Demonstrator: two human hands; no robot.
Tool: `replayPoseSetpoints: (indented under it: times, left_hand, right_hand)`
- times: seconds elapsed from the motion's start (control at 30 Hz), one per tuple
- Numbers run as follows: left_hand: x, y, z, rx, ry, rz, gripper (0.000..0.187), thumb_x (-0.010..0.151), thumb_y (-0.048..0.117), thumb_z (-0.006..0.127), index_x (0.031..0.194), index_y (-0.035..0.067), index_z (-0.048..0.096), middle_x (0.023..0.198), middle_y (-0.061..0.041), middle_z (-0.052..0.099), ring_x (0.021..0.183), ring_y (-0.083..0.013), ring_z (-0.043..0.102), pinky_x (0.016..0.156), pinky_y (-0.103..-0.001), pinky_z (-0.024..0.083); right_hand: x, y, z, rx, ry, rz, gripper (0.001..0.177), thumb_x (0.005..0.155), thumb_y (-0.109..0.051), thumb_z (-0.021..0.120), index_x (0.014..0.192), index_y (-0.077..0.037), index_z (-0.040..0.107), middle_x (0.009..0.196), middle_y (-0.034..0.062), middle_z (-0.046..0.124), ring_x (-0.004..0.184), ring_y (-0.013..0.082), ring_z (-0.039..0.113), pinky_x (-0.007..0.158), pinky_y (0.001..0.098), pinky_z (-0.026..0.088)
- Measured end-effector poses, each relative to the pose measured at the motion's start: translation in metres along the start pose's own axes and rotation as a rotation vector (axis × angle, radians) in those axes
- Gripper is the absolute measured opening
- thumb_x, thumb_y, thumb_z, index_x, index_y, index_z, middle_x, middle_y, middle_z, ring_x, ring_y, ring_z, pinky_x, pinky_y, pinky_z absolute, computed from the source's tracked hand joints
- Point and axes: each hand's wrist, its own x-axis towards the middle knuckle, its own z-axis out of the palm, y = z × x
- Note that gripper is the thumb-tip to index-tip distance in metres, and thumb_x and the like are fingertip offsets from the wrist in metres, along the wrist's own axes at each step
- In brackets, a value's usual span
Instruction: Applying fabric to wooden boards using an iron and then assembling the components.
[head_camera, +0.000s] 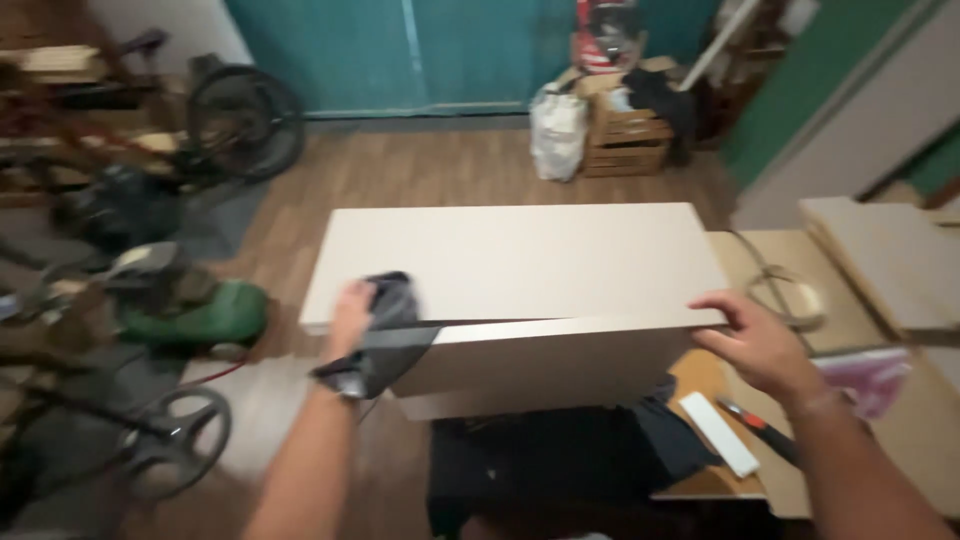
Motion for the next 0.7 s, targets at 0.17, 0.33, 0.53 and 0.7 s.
replayPoseSetpoints:
  times: [0.17,0.33,0.53,0.7]
  left_hand:
    - [-0.009,0.126,-0.089,-1.204,0.007,-0.951,0.046,0.097,0.032,0.060,0.134,0.004,0.060,0.142,-0.011,0.061,0.131,-0.0196,0.057,0.117,-0.030,0.037]
    - [-0.047,0.171,-0.161,-1.842,0.213,-0.629,0.073,0.105,0.063,0.024,0.128,0.004,0.060,0.116,-0.017,0.070,0.105,-0.0246,0.065,0.094,-0.034,0.049]
    - [-0.100,0.229,-0.230,-0.425,0.447,-0.186,0.067,0.092,0.053,0.065,0.136,0.003,0.055,0.128,-0.016,0.066,0.111,-0.0370,0.068,0.094,-0.044,0.053]
    - [-0.106,0.226,-0.231,-0.417,0.504,-0.280,0.023,0.088,0.016,0.057,0.110,0.008,0.060,0.095,-0.010,0.065,0.080,-0.0328,0.063,0.074,-0.043,0.049]
  right_hand:
    - [-0.009,-0.023,0.001,-0.079,0.016,0.204,0.036,0.085,-0.017,0.076,0.122,-0.016,0.075,0.117,0.0021,0.076,0.106,0.0178,0.066,0.095,0.0316,0.044]
    - [-0.006,0.021,0.002,0.143,-0.032,0.138,0.032,0.084,-0.001,0.076,0.116,-0.004,0.074,0.115,0.0103,0.074,0.102,0.0239,0.068,0.092,0.0358,0.050]
    - [-0.011,0.014,0.025,-0.208,-0.206,0.515,0.058,0.077,-0.055,0.071,0.110,-0.011,0.088,0.107,0.0161,0.086,0.096,0.0296,0.075,0.088,0.0379,0.050]
    - [-0.027,0.012,0.043,0.183,-0.013,0.459,0.038,0.081,-0.021,0.078,0.102,0.010,0.084,0.099,0.0203,0.075,0.092,0.0296,0.056,0.084,0.0432,0.040]
